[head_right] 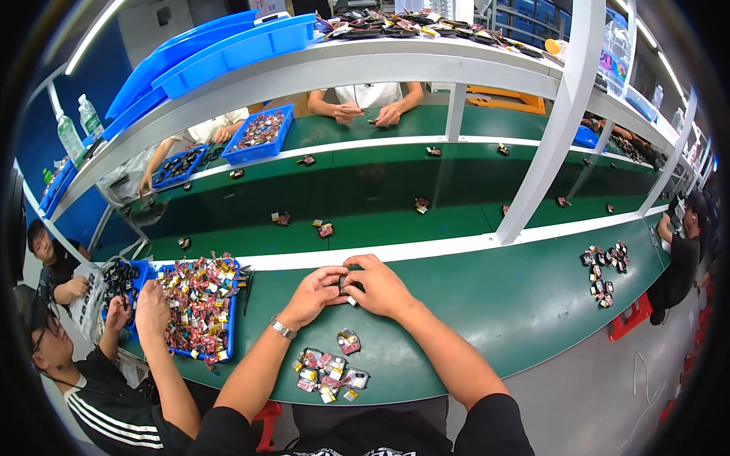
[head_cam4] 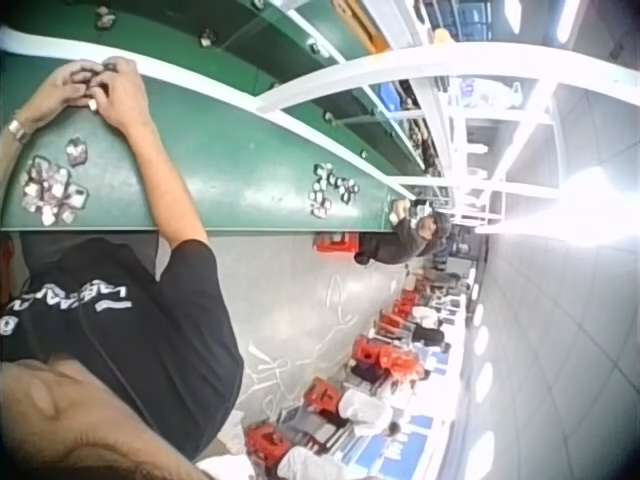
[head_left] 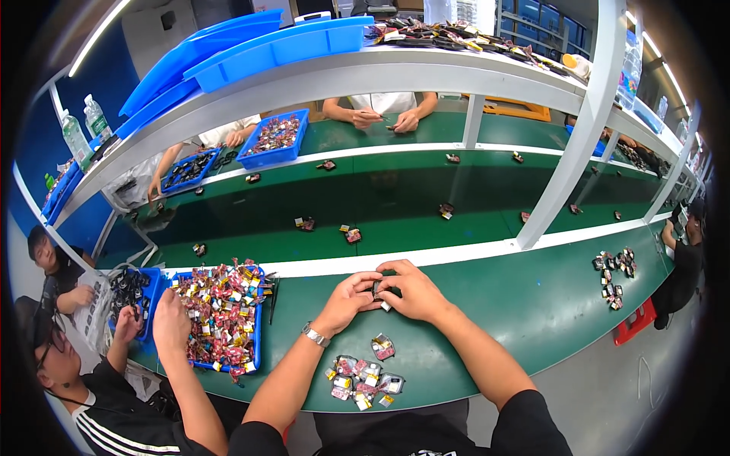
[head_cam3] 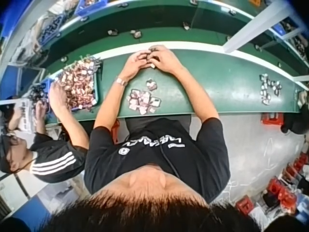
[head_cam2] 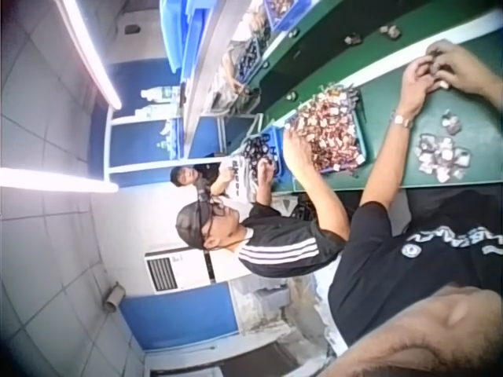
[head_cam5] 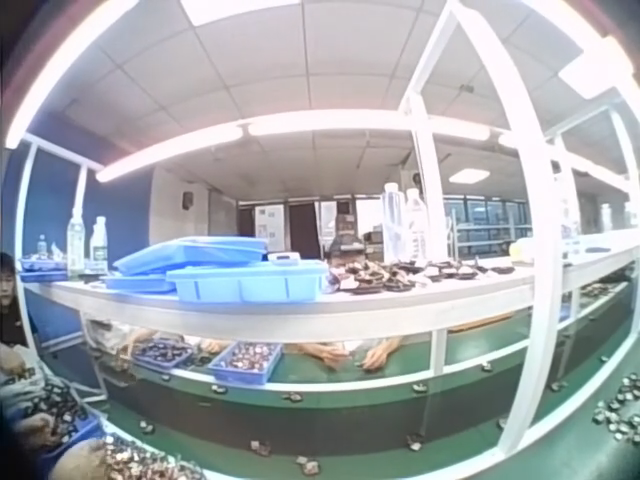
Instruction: Sort and assemble small plastic or electronic components on a factory production line.
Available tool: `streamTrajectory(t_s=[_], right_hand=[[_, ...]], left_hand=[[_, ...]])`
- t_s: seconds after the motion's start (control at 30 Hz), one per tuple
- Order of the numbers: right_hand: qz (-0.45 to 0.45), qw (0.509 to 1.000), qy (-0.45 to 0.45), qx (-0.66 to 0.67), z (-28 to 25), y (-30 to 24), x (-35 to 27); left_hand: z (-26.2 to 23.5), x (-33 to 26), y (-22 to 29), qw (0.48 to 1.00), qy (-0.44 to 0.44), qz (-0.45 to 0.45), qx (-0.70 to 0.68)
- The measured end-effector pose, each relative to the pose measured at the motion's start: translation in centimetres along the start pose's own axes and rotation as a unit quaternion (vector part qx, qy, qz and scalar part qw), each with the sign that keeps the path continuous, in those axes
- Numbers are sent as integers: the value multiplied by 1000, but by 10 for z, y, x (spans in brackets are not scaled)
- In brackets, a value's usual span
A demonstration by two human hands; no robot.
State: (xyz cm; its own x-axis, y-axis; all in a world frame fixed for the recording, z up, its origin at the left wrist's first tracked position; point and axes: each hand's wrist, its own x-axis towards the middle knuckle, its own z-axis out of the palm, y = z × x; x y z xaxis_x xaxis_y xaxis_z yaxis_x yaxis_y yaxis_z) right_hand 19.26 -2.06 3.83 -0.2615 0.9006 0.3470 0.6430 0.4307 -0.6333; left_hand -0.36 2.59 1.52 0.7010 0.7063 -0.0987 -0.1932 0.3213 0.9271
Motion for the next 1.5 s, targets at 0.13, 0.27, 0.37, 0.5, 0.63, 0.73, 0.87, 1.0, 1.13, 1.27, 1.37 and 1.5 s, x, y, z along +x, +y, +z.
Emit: streamTrajectory(t_s=[0.13, 0.27, 0.37, 0.5, 0.63, 0.73, 0.87, 1.0, 1.13, 1.27, 1.37, 1.5], right_hand=[[-11, 1000, 9, -19, 3, 0, -1], [-32, 999, 0, 11, -2, -4, -3], [-34, 999, -2, 34, -1, 1, -7], [-25, 998, 51, -3, 8, -2, -8], [-36, 991, 129, -22, 21, -3, -8], [-30, 990, 139, 20, 25, -3, -8], [-46, 989, 136, 30, 22, -2, -8], [-28, 989, 144, 33, 26, -2, -8], [-8, 987, 151, 61, 32, 2, -9], [-22, 985, 145, 91, 30, -5, -5], [-65, 986, 150, 42, 26, -11, -4], [-54, 985, 166, 15, 27, -9, -5]], left_hand=[[-3, 2, -3, 1000, -20, 12, 1], [-6, 2, -7, 1000, -11, 6, 6], [-1, 1, -4, 1000, -3, 4, 15], [-1, 2, -5, 1000, 8, 8, -1], [-3, 3, -8, 1000, 8, 16, -7], [-4, 4, -9, 999, 13, 26, -19], [-6, 4, -8, 999, 10, 24, -23], [-5, 4, -7, 999, 11, 24, -38], [-5, 5, -9, 998, 13, 29, -46], [-7, 4, -12, 997, 17, 47, -57], [-9, 5, -13, 995, 16, 65, -73], [-16, 4, -16, 997, 1, 60, -58]])
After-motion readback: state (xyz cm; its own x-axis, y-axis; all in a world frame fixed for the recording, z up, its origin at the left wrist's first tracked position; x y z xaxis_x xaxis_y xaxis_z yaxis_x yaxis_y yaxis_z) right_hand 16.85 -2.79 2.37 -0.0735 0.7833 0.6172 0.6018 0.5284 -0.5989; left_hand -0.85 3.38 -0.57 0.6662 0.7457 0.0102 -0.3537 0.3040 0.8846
